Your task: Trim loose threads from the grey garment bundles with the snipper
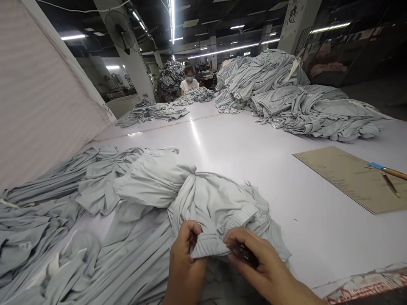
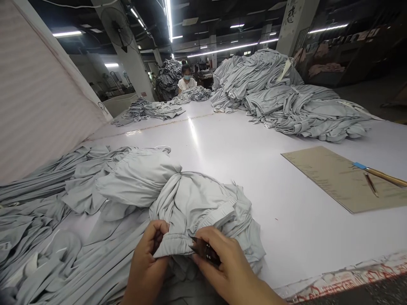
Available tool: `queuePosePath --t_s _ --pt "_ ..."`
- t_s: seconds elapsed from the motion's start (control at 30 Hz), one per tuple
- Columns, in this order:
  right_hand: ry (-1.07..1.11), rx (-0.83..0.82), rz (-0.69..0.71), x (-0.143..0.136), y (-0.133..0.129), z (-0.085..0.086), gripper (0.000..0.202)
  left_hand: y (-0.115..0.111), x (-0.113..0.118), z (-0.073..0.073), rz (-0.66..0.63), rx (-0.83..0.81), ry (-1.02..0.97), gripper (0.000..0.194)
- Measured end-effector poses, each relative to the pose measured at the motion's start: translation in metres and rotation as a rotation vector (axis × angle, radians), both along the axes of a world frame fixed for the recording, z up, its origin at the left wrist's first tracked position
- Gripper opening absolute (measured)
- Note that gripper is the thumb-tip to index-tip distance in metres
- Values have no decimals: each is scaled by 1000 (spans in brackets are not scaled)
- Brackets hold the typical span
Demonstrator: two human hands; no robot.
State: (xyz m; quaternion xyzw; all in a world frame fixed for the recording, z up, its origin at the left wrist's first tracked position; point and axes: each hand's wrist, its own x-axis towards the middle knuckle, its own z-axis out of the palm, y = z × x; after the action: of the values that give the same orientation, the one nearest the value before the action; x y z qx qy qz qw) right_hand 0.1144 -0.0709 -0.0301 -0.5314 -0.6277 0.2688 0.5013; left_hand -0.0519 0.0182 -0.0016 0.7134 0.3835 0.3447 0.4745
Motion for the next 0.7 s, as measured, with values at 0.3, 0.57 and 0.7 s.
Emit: queuePosePath --t_s 0.3,0.57,0.7 --pt "-33 -215 87 -8 0 31 15 -12 -4 -17 -42 -250 -239 10" --pt "-126 -185 65 -18 8 22 21 -16 -1 -24 16 -215 -310 7" --pt "-98 -207 29 -17 8 18 21 -17 -2 -27 41 -251 -329 6"
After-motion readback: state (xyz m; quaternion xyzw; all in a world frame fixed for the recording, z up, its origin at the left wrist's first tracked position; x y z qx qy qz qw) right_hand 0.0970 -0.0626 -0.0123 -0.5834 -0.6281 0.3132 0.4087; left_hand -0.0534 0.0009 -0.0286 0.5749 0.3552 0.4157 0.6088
